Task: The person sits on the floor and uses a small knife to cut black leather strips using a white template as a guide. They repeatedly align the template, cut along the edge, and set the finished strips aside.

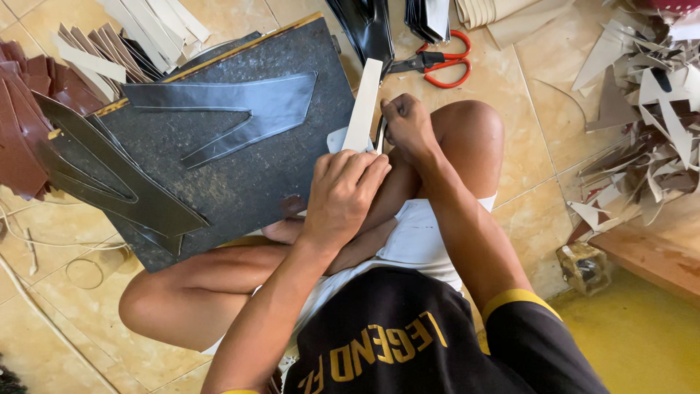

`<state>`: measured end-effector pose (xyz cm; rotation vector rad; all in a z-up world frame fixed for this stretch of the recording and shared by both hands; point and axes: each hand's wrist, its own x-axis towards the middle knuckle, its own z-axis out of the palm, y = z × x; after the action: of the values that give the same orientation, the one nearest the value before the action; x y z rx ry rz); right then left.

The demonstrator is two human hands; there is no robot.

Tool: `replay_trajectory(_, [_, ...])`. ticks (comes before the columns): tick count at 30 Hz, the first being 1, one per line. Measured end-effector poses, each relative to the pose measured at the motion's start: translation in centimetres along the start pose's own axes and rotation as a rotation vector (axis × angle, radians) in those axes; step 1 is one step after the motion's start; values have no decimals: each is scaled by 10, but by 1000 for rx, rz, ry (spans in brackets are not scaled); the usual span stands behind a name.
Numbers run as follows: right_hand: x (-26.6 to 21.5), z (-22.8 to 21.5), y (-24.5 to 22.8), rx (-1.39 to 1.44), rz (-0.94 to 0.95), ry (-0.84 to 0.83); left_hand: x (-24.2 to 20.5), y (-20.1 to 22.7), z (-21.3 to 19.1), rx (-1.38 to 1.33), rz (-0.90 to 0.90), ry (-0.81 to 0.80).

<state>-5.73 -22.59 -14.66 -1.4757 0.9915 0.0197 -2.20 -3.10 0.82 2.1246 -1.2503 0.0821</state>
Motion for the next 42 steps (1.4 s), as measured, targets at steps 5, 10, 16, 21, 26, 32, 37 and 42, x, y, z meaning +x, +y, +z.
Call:
replay_trajectory(5, [2,-19,-21,406,3,-9,2,1,10,-24,27,37])
replay_trajectory(10, [-57,-47,-68,822,219,-231,-12,10,7,-3,-18,69])
replay_trajectory(16, [-96,-22,-71,8,-257,-263,-31,10,-4,-147,-156,61])
replay_trajectory(21, [-113,-10,-86,-407,-692,92,-27,-20,-18,30,-162,-11])
replay_trajectory(26, [-142,-18,-101,-766,-1022,-68,-29,-22,-16,42,-151,-33])
replay_trajectory(32, [-139,-20,-102,-775,-1013,-116,-26,-23,-18,71,-132,-10])
replay_trajectory(37, [-152,-20,-105,-1155,-1121,36,-16,-30,-27,72,-96,-111])
replay_trajectory(42, [-132,-34,-93,-610,-872,-121,17,-56,-34,140,189,-93])
